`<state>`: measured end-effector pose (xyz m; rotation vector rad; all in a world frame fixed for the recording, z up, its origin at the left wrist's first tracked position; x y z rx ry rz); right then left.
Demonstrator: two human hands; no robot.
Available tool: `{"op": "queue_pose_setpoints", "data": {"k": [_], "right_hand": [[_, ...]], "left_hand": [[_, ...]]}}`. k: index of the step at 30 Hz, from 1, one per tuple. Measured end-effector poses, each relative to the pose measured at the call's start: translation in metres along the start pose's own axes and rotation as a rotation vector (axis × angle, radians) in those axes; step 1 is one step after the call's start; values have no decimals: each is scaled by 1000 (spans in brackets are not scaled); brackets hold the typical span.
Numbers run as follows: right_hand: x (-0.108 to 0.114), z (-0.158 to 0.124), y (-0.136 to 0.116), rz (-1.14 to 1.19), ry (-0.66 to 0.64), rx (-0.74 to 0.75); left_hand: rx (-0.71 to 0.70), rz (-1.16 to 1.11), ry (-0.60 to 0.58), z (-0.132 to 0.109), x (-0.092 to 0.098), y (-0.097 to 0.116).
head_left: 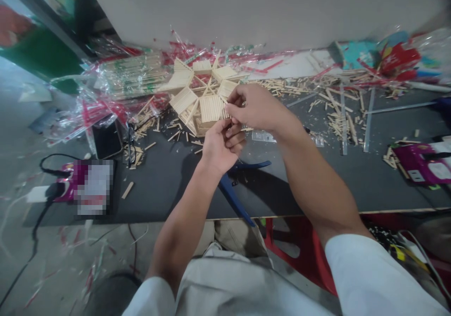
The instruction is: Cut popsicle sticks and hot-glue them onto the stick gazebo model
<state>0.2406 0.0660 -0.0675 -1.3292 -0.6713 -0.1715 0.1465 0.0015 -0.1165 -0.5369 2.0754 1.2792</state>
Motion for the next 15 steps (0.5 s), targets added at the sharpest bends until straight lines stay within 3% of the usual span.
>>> {"op": "queue_pose_setpoints", "data": {"k": [15], "right_hand": [[-1,2,2,5,6,-5]], "left_hand": [[14,9,36,-1,-2,0]]}}
Point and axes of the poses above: each hand's wrist, its own z-axis towards the middle knuckle, its own x-axis out of the back of the hand, y = z × x, the point moved 3 cm from there along z, towards the middle knuckle, and after that the axes turned 15 degrees about z, right-handed, at the moved point
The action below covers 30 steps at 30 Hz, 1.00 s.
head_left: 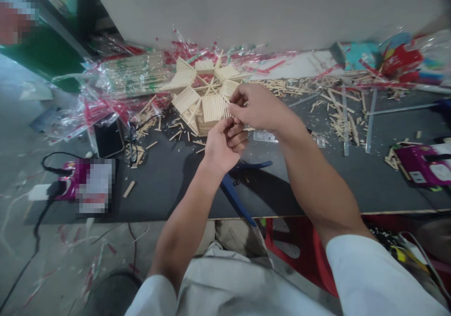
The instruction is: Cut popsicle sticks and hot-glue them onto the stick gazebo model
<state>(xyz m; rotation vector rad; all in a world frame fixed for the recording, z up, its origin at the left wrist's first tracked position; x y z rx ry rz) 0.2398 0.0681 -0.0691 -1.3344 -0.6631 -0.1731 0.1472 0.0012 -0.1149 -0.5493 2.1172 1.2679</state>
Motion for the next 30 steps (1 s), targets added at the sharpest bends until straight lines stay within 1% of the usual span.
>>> {"op": "queue_pose_setpoints", "data": {"k": [3,8,14,18,23,25,30], "right_hand": [[0,0,-1,2,-2,0],[1,-2,-3,14,-15,-20],[2,-4,-7,20,-7,-16],[1,-3,-7,0,-7,-36],[0,-2,-7,3,25,-22],[0,-3,-7,3,11,-31],[0,-3,-9,-17,0,-41]], "left_hand": [[-6,-6,-7,0,0,0],[-7,17,17,1,2,0],[0,-21,-17,2,1,-1],[22,-61,-12,1,1,-1],[26,-95,-46,0,1,-1],[29,-103,-54,-1,0,0],[42,-89,-18,-2,-3,1]]}}
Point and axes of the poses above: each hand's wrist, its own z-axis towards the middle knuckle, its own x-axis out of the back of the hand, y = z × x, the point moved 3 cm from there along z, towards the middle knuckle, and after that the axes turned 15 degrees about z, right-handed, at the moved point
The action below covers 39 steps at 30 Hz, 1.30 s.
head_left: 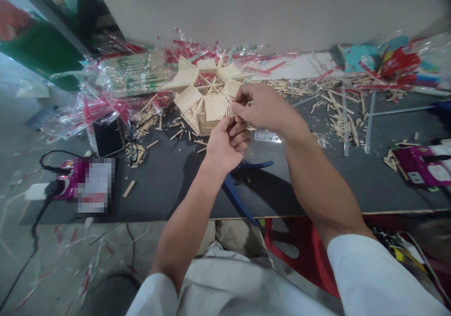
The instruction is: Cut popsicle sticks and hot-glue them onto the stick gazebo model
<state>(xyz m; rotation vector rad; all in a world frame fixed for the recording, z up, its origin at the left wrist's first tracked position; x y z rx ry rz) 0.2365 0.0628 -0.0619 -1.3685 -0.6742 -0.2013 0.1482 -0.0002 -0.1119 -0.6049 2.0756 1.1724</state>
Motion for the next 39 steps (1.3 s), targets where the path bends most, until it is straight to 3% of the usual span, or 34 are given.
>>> {"op": "queue_pose_setpoints", "data": {"k": [7,12,15,18,20,23,25,29,33,39], "right_hand": [[1,-1,7,77,-28,79],[14,-5,11,51,27,117],[27,-19,14,17,99,108],[29,-49,25,60,79,65],[22,-77,37,53,42,28],[1,-121,56,-46,-62,-48],[-15,-145,65,-63,-168,-61],[-32,-168,69,-111,-183,-83],[-38,-172,68,-183,-146,-75],[-55,-176,69,-239,-153,-12]], "left_hand": [[-36,82,116,4,-2,-4],[-68,204,86,0,2,-10],[-59,341,68,-7,10,-16],[-97,584,89,-17,28,-14],[-147,822,67,-23,43,-8],[-128,1295,-105,-31,62,-1],[-155,1425,-150,-33,71,4],[-204,1383,-151,-31,77,8],[-231,1406,-170,-30,75,7],[-303,1389,-88,-39,71,11]]}}
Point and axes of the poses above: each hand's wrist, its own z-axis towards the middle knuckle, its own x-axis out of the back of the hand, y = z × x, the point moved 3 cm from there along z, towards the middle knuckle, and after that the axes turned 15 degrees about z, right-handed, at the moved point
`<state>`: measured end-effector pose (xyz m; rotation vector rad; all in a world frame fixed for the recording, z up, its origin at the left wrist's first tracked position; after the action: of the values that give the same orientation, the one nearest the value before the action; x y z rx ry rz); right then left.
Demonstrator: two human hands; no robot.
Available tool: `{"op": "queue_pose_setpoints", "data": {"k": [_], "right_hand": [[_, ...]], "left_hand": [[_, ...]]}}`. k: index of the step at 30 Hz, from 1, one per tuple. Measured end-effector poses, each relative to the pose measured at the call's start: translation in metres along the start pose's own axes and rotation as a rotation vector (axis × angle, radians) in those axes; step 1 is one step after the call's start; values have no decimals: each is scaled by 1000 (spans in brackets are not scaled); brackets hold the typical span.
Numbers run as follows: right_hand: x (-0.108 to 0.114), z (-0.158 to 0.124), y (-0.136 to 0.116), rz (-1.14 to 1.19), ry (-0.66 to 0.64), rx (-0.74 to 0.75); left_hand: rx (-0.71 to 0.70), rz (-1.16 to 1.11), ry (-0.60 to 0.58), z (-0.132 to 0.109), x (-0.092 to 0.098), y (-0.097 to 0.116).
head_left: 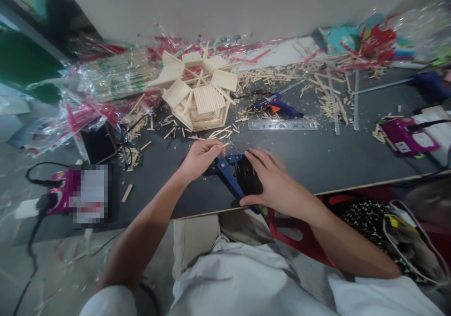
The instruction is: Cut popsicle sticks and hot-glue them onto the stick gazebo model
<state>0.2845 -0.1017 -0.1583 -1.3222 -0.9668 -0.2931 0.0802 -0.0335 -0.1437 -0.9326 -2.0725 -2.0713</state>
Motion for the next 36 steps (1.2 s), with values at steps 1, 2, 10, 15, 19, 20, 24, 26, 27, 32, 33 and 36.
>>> {"op": "queue_pose_setpoints", "data": {"k": [1,2,10,15,19,20,24,26,27,32,33,36], "right_hand": [[-4,0,-1,-2,-5,4],[-7,-1,-2,-4,-10,3],[7,25,-17,380,220,156],[14,61,-21,666,244,264],[5,72,-17,743,206,259],[3,72,-15,753,227,267],[-6,66,-8,720,329,336],[-8,64,-7,699,346,349],[-9,63,-6,689,352,352],[-8,62,-7,649,374,385],[-8,62,-7,650,372,388],[-8,60,-8,658,373,390]], "left_hand": [[1,7,20,-1,2,1],[3,11,41,-2,3,1],[-88,87,43,-2,6,1],[-129,148,18,-4,6,2],[-106,203,16,-6,5,0],[-99,223,25,-7,5,1],[-98,302,78,-9,2,4],[-93,332,96,-9,1,6],[-90,343,101,-9,0,7],[-71,362,84,-8,0,6],[-72,364,66,-8,0,5],[-88,363,-4,-8,2,2]]}}
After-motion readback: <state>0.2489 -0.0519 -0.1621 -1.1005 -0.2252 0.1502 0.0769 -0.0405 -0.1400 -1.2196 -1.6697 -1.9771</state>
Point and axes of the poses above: each hand's wrist, its own z-axis towards the middle knuckle, its own x-axis out of the back of the hand, y = z × x, the point moved 3 cm from there along z, towards the middle knuckle, and after that the axes turned 15 degrees about z, right-handed, at the moved point
